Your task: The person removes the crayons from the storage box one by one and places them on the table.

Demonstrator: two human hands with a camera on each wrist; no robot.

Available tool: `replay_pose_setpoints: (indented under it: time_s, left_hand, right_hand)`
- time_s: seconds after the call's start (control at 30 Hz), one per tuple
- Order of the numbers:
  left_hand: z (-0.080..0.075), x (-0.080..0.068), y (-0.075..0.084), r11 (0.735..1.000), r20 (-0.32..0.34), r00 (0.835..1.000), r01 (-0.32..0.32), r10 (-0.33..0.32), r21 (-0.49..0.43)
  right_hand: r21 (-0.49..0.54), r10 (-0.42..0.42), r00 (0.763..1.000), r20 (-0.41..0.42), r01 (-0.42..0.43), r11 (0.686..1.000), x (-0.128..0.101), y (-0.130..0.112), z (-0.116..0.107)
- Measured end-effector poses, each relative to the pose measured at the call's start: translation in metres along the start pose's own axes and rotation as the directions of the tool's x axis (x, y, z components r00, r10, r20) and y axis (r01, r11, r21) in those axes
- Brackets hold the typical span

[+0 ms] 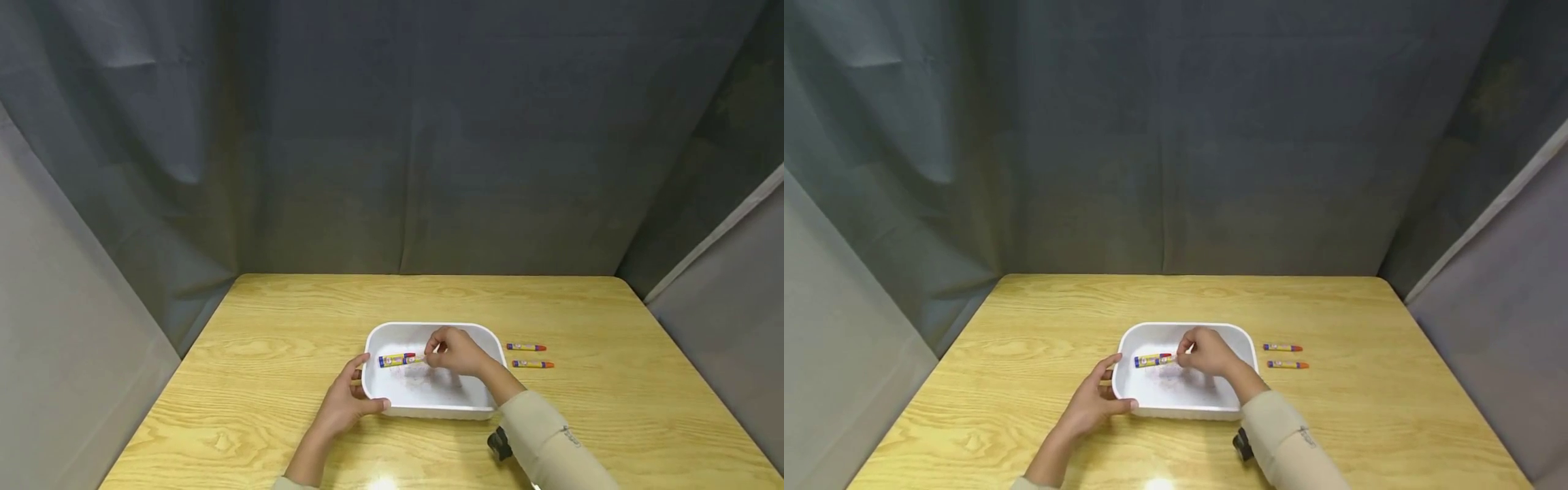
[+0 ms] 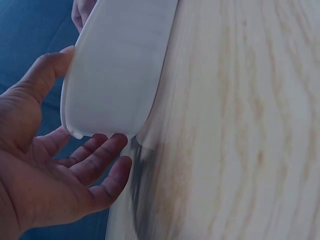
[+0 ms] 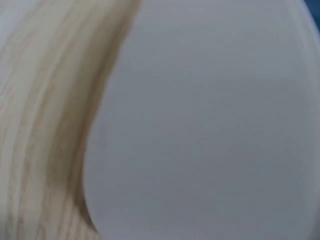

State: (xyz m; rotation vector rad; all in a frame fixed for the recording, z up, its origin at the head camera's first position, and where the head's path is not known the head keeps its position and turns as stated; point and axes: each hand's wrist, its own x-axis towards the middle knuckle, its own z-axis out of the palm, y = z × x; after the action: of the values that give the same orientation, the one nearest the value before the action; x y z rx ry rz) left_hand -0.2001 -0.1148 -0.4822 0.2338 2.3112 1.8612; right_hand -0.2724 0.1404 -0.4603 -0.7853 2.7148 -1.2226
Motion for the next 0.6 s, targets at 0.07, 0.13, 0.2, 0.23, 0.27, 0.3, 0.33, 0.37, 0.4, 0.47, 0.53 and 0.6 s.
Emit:
replay_pose_setpoints:
  time_s: [0.07,0.13,0.2,0.23,0.27,0.3,0.33,0.37,0.4,0.47,0.53,0.6]
  left_hand:
    - [0.0,0.0,0.0,1.0,-0.002,1.0,0.005,-0.005,0.002]
    - [0.0,0.001,0.0,1.0,-0.001,1.0,0.011,-0.011,0.003]
    - [0.0,0.001,0.0,1.0,0.003,1.0,0.011,-0.011,0.005]
    - [0.0,0.001,0.0,1.0,0.004,1.0,0.01,-0.01,0.006]
    - [-0.001,0.001,0.001,1.0,0.005,1.0,0.01,-0.01,0.009]
    - [-0.001,0.001,0.0,1.0,0.007,1.0,0.011,-0.011,0.01]
    - [-0.001,0.001,0.0,1.0,0.007,1.0,0.012,-0.012,0.012]
    - [-0.001,0.002,0.0,1.0,0.006,1.0,0.012,-0.012,0.016]
    - [-0.001,0.002,0.0,1.0,0.006,1.0,0.013,-0.013,0.016]
    - [-0.001,0.002,-0.001,1.0,0.005,1.0,0.013,-0.013,0.017]
    - [-0.002,0.002,-0.001,1.0,0.004,1.0,0.012,-0.012,0.016]
    - [-0.002,0.001,-0.001,1.0,0.003,1.0,0.011,-0.011,0.014]
  right_hand:
    - [0.011,-0.007,1.0,-0.003,0.007,1.0,-0.004,-0.002,-0.007]
    - [0.03,-0.013,1.0,0.007,0.013,0.999,-0.009,-0.004,-0.014]
    - [0.042,-0.027,0.999,0.025,0.026,0.999,-0.014,-0.004,-0.02]
    - [0.054,-0.032,0.999,0.034,0.03,0.998,-0.015,-0.004,-0.023]
    - [0.057,-0.035,0.999,0.04,0.032,0.998,-0.017,-0.003,-0.025]
    - [0.064,-0.034,0.998,0.044,0.031,0.997,-0.019,-0.001,-0.027]
    - [0.074,-0.029,0.998,0.048,0.026,0.997,-0.021,0.0,-0.029]
    - [0.084,-0.024,0.998,0.052,0.02,0.996,-0.023,0.001,-0.031]
    - [0.097,-0.018,0.998,0.053,0.013,0.995,-0.025,0.003,-0.033]
    - [0.113,-0.002,0.999,0.05,-0.003,0.994,-0.029,0.005,-0.037]
    - [0.135,0.01,0.999,0.042,-0.016,0.991,-0.034,0.007,-0.041]
    - [0.14,0.025,0.999,0.03,-0.029,0.99,-0.038,0.007,-0.045]
